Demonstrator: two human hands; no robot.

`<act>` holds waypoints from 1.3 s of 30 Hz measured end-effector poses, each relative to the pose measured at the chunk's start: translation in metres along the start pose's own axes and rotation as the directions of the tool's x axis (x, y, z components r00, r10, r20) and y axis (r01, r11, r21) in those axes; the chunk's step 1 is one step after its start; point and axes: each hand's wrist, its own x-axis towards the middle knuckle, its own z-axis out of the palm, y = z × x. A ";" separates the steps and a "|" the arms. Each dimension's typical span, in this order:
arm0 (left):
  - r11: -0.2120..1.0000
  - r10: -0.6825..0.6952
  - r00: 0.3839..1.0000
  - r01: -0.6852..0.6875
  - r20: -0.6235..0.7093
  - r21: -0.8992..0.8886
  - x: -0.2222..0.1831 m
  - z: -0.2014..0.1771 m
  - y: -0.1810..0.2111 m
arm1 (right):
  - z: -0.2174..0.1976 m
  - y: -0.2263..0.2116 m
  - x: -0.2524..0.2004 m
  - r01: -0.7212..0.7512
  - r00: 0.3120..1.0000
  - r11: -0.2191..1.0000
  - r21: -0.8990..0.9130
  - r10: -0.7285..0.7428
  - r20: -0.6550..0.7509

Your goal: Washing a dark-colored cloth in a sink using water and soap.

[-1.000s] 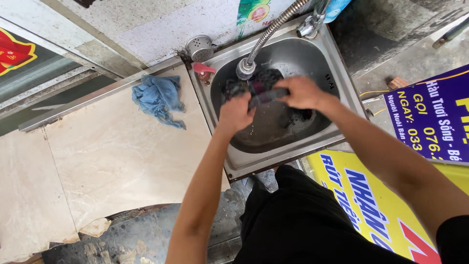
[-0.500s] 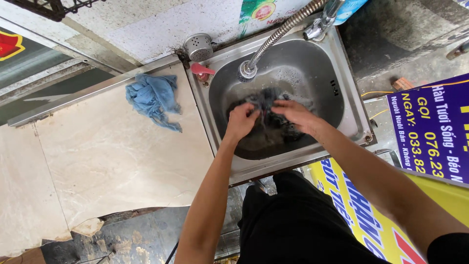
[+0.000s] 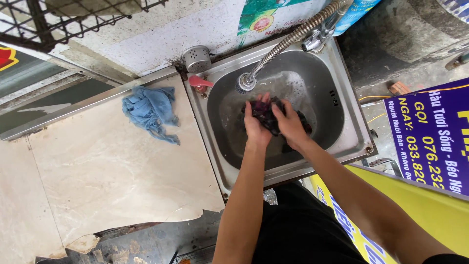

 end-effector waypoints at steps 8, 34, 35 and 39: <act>0.993 -0.096 0.985 0.086 0.143 0.079 0.054 -0.095 -0.029 | 0.030 0.006 -0.015 0.480 0.867 0.345 -0.807 -0.326 0.377; 0.806 0.155 0.921 0.091 -0.357 0.585 -0.014 -0.010 0.025 | 0.008 0.081 0.072 -0.025 0.999 0.620 -0.784 -0.015 -0.044; 0.743 0.066 0.956 0.145 -0.287 0.653 -0.021 0.005 0.037 | 0.004 0.074 0.074 -0.188 0.975 0.797 -0.574 0.224 -0.008; 0.338 -0.341 0.939 0.156 -0.034 0.928 -0.045 0.019 0.060 | -0.024 0.047 0.065 -0.754 0.633 0.624 0.205 0.606 0.482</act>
